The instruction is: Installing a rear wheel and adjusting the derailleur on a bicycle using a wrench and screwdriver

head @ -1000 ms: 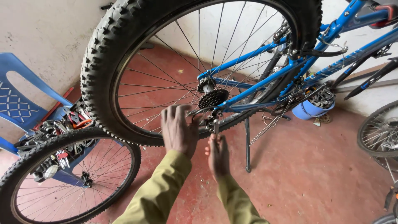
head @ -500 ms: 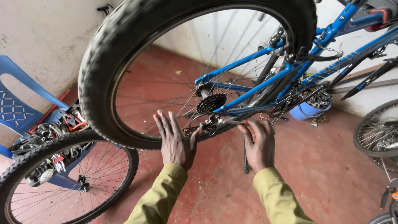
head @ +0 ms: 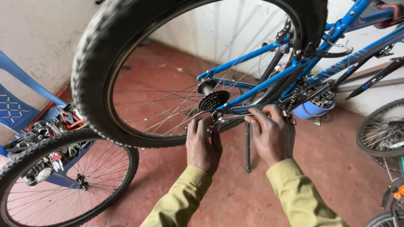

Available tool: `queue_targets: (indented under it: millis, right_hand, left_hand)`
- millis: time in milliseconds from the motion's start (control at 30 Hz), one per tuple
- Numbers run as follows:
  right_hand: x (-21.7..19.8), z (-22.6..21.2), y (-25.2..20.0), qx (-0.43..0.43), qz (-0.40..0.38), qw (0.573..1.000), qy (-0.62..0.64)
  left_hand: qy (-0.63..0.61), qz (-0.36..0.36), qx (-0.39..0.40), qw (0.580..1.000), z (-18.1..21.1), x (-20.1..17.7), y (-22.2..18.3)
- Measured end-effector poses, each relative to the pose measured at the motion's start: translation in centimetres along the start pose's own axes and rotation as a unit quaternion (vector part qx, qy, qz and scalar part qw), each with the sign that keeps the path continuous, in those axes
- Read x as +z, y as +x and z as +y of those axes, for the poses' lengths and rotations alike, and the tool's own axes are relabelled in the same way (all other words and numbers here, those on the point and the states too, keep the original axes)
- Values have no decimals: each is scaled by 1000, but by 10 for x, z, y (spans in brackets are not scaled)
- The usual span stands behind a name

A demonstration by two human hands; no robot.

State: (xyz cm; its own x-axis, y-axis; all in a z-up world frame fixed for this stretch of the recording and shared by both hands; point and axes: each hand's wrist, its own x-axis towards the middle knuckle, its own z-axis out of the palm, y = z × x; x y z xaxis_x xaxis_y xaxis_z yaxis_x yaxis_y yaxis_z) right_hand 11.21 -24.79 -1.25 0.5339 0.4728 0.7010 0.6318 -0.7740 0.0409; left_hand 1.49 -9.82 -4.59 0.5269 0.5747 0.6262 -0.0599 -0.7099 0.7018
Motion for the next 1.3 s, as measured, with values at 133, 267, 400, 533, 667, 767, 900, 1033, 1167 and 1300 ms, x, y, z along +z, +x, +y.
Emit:
queue_targets:
  millis: [133, 267, 400, 533, 667, 767, 900, 1033, 1167, 1300]
  right_hand:
    - [-6, 3, 10, -27, 31, 999, -16]
    - [-18, -5, 25, -59, 66, 996, -30]
    - [-28, -5, 38, -144, 90, 983, -74]
    - [-26, 14, 61, -250, 45, 966, -45]
    - [-12, 18, 60, -219, -38, 975, -16]
    - [-4, 20, 61, -275, -1, 961, -32]
    - [12, 26, 50, -240, -7, 971, -19]
    - [29, 33, 34, -182, -39, 982, 32]
    - [25, 23, 26, -136, -51, 986, 83]
    - [57, 29, 7, -68, -30, 986, 150]
  left_hand:
    - [53, -24, 27, 998, 21, 9, 1]
    - [122, -49, -11, 991, 3, 33, -4]
    - [127, -102, -47, 986, -16, 44, -2]
    - [37, -123, -119, 985, -3, 33, 9]
    - [5, -137, -140, 981, -8, 33, 9]
    - [-2, -134, -155, 979, -10, 35, 13]
    - [15, -138, -160, 977, -19, 46, 9]
    - [-7, -119, -155, 981, -10, 39, 11]
    - [7, -117, -155, 981, -4, 38, 11]
    - [1, -110, -169, 979, -15, 47, 12]
